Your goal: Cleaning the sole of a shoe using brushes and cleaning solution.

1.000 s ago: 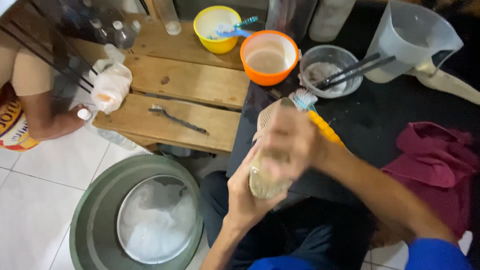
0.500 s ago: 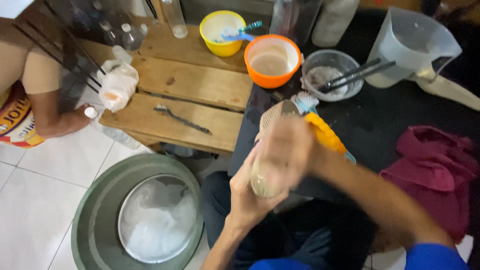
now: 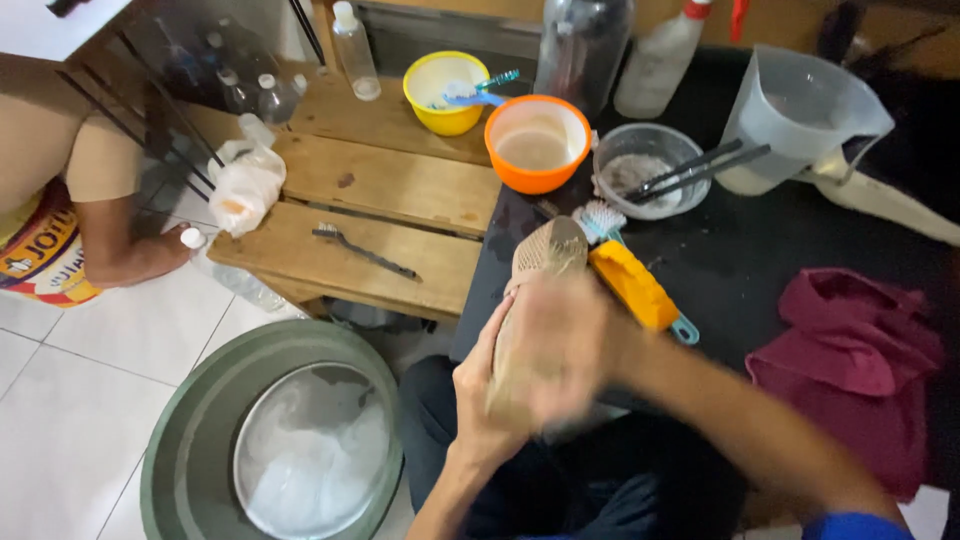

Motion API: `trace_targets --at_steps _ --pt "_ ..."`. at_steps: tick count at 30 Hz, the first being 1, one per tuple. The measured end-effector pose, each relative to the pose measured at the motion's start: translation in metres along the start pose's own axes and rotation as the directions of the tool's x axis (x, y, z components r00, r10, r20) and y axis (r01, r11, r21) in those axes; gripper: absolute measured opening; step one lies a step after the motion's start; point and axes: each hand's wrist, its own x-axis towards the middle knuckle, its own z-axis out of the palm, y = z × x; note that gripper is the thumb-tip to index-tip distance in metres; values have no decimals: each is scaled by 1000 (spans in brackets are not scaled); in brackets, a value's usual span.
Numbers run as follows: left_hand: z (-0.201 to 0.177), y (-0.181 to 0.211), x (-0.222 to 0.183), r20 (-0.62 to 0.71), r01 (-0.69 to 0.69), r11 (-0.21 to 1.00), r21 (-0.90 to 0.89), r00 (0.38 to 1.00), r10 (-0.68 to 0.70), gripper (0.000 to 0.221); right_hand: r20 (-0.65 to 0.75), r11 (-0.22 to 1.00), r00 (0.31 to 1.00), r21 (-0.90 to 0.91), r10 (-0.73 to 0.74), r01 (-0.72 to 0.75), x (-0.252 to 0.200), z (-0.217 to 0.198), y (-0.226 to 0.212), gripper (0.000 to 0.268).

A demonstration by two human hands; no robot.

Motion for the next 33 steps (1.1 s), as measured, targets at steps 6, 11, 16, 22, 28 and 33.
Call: trace_targets --at_steps 6,11,16,22,28,33 --pt "-2 5 2 -23 -97 995 21 995 98 89 -59 956 984 -234 169 -179 -47 14 8 68" --pt "8 17 3 -119 -129 971 203 981 155 93 -142 925 939 -178 313 -335 -12 -22 24 11" --pt "9 5 -5 -77 -39 994 103 996 47 78 -125 989 985 -78 115 -126 -16 -2 6 27" --pt "7 15 0 -60 -123 979 165 989 135 70 -120 989 983 -29 139 -143 8 -8 -12 18" --pt "11 11 -7 -59 -208 939 275 971 232 82 -38 944 960 -173 277 -280 -116 42 53 21" --pt "3 -8 -9 91 -225 942 250 974 209 45 -119 998 992 44 -48 53 11 0 0 36"
